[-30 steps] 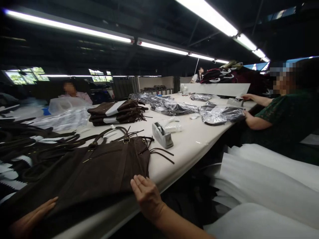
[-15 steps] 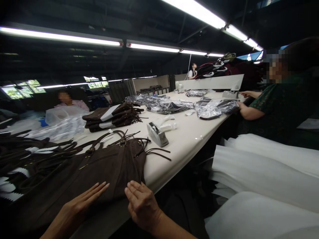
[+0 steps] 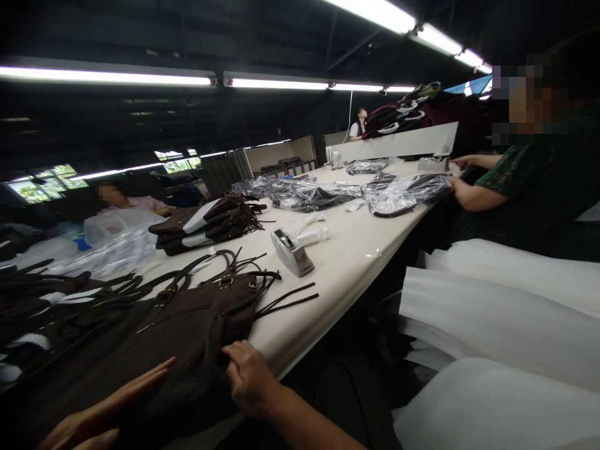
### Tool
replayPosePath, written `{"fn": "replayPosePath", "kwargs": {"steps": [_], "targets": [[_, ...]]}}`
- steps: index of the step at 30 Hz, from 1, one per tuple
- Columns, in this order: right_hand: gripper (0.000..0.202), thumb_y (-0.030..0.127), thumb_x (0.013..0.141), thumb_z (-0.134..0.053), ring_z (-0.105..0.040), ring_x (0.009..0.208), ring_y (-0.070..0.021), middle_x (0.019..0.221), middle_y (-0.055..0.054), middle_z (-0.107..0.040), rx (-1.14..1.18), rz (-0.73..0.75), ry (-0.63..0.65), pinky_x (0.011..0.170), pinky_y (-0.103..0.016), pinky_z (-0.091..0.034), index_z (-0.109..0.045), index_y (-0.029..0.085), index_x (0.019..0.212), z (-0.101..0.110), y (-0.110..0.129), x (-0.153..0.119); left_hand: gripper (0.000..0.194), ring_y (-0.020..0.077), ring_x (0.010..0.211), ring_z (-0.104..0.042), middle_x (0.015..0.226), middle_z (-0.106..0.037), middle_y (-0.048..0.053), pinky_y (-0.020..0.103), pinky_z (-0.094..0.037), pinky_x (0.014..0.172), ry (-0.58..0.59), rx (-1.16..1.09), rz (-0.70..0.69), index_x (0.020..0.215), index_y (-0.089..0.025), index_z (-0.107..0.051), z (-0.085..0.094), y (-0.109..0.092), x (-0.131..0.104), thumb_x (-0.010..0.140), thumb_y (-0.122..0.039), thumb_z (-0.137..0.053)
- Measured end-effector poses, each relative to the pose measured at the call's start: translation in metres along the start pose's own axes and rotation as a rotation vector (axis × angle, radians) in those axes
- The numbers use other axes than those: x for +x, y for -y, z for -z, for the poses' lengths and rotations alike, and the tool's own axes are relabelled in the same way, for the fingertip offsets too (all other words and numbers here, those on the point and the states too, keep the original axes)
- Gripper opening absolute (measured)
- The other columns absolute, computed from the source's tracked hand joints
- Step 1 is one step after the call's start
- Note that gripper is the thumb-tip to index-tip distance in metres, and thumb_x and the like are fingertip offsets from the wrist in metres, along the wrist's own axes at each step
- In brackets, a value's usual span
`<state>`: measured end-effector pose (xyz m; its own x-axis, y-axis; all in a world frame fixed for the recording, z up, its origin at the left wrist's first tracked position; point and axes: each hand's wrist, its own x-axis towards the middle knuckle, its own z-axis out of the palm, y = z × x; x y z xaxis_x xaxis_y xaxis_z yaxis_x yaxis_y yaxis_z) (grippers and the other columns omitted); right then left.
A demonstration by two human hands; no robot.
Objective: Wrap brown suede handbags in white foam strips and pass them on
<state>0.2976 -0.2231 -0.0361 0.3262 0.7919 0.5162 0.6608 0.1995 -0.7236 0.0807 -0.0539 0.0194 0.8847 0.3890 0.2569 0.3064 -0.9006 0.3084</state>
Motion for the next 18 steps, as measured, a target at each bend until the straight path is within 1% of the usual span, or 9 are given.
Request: {"fn": "replayPosePath", "kwargs": {"steps": [2,3,5,6,9,11,13,15,18], "targets": [[0.033,0.010,0.085,-0.043,-0.059,0.093,-0.0195,0.098,-0.008,-0.065,-0.003,0.021,0.079,0.088,-0.031,-0.051,-0.061,0.015,0.111,-0.011,0.002,0.004,0.047,0.0269,0.113,-0.063,0.122,-0.067,-0.002,0.039,-0.054,0.094,0.074,-0.148,0.100,0.125,-0.038,-0.061,0.007,-0.027,0.023,0.088,-0.049,-0.036],[0.032,0.011,0.085,-0.043,-0.059,0.093,-0.0200,0.098,-0.009,-0.065,-0.008,0.023,0.100,0.088,-0.032,-0.051,-0.060,0.016,0.111,-0.016,0.003,0.003,0.049,0.0257,0.109,-0.064,0.117,-0.070,0.000,0.037,-0.054,0.093,0.114,-0.166,0.151,0.120,-0.033,-0.065,0.005,-0.043,0.035,0.090,-0.049,-0.030],[0.034,0.015,0.084,-0.046,-0.059,0.098,-0.0224,0.104,-0.011,-0.064,-0.018,-0.001,0.096,0.091,-0.034,-0.050,-0.057,0.015,0.116,-0.026,0.006,-0.007,0.052,0.0263,0.104,-0.066,0.108,-0.071,0.007,0.039,-0.053,0.093,0.085,-0.053,0.239,0.109,-0.023,-0.069,-0.006,-0.076,0.058,0.089,-0.054,-0.034],[0.040,0.018,0.082,-0.049,-0.058,0.103,-0.0245,0.111,-0.013,-0.063,-0.023,-0.020,0.073,0.094,-0.037,-0.049,-0.054,0.014,0.122,-0.032,0.007,-0.015,0.053,0.0275,0.103,-0.065,0.104,-0.071,0.010,0.041,-0.052,0.093,0.085,0.012,0.259,0.106,-0.020,-0.069,-0.014,-0.091,0.068,0.088,-0.056,-0.035],[0.065,0.021,0.078,-0.056,-0.054,0.116,-0.0287,0.129,-0.018,-0.055,-0.002,-0.033,0.004,0.101,-0.039,-0.045,-0.039,0.011,0.140,-0.042,0.010,-0.038,0.049,0.0285,0.101,-0.065,0.104,-0.069,0.013,0.040,-0.052,0.088,0.107,0.146,0.306,0.107,-0.015,-0.065,-0.037,-0.120,0.084,0.085,-0.052,-0.043],[0.061,0.018,0.079,-0.054,-0.055,0.115,-0.0265,0.127,-0.017,-0.057,0.062,-0.023,-0.001,0.100,-0.037,-0.047,-0.043,0.013,0.138,-0.038,0.013,-0.046,0.042,0.0268,0.101,-0.066,0.107,-0.069,0.013,0.036,-0.052,0.086,0.118,0.173,0.322,0.110,-0.013,-0.064,-0.045,-0.124,0.086,0.084,-0.039,-0.043],[0.046,0.017,0.080,-0.054,-0.060,0.105,-0.0229,0.115,-0.012,-0.062,0.169,-0.045,0.020,0.094,-0.032,-0.050,-0.056,0.016,0.126,-0.022,0.016,-0.045,0.040,0.0247,0.101,-0.066,0.108,-0.070,0.012,0.032,-0.051,0.087,0.111,0.161,0.336,0.111,-0.014,-0.063,-0.042,-0.120,0.086,0.081,-0.027,-0.040],[0.035,0.018,0.080,-0.056,-0.063,0.094,-0.0196,0.105,-0.008,-0.065,0.287,-0.150,-0.035,0.086,-0.029,-0.053,-0.064,0.019,0.114,-0.001,0.018,-0.035,0.044,0.0231,0.102,-0.066,0.110,-0.070,0.010,0.031,-0.050,0.087,0.085,0.121,0.356,0.114,-0.015,-0.062,-0.031,-0.114,0.084,0.079,-0.023,-0.038],[0.032,0.025,0.085,-0.054,-0.066,0.081,-0.0169,0.096,-0.007,-0.067,0.481,-0.357,-0.168,0.075,-0.028,-0.055,-0.064,0.017,0.115,0.022,0.012,-0.010,0.047,0.0225,0.102,-0.066,0.111,-0.070,0.006,0.029,-0.050,0.084,0.035,0.105,0.381,0.119,-0.019,-0.062,-0.009,-0.109,0.083,0.077,-0.026,-0.039]]}}
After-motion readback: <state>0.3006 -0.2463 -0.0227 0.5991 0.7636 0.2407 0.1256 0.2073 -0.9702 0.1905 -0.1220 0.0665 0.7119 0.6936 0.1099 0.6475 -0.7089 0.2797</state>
